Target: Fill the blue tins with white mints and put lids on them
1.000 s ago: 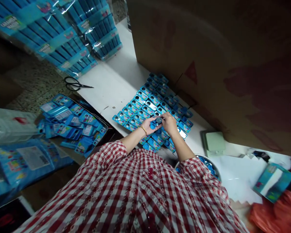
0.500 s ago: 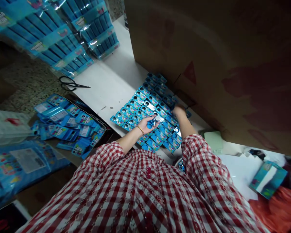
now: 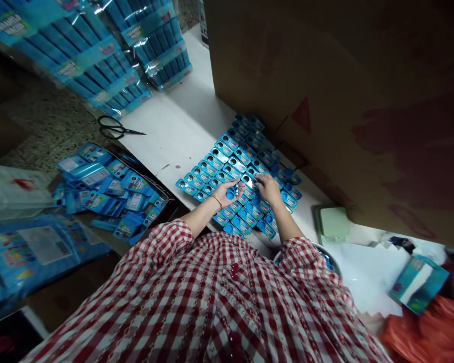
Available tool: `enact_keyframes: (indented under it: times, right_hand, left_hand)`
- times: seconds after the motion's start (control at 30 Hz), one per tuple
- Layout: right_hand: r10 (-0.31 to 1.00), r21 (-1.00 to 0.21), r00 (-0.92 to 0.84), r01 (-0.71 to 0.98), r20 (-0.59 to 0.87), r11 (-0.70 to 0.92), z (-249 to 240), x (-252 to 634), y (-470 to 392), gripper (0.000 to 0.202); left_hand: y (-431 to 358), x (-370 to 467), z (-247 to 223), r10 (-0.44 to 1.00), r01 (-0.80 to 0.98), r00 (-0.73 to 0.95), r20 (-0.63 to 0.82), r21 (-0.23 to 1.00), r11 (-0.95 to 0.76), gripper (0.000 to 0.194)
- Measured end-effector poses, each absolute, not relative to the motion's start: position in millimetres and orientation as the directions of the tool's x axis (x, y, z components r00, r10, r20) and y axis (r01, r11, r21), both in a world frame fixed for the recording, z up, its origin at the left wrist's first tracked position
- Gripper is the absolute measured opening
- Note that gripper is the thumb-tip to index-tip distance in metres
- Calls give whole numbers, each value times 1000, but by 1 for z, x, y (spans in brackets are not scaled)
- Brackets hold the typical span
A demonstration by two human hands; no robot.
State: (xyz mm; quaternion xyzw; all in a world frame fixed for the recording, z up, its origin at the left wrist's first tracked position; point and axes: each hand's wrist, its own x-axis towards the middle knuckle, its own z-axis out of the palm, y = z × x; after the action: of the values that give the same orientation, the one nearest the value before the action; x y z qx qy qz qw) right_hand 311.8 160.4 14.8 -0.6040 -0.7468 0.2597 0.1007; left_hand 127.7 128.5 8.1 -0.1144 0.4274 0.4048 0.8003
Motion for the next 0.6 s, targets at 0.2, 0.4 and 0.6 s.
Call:
enact_keyframes:
  times: [0.2, 0.4, 0.6]
  right_hand:
    - [967, -423, -151, 905, -204, 52, 4, 301, 167, 27]
    - [988, -379, -89, 925, -128, 34, 5, 303, 187, 31]
    - [886, -278, -382, 909, -262, 309, 7, 288, 207, 33]
  left_hand:
    - [118, 117, 12, 517, -762, 289, -806, 133, 634, 20]
    - [117, 115, 16, 510, -763, 291, -810, 125, 634, 19]
    - [119, 111, 16, 508, -764, 283, -813, 130, 632, 18]
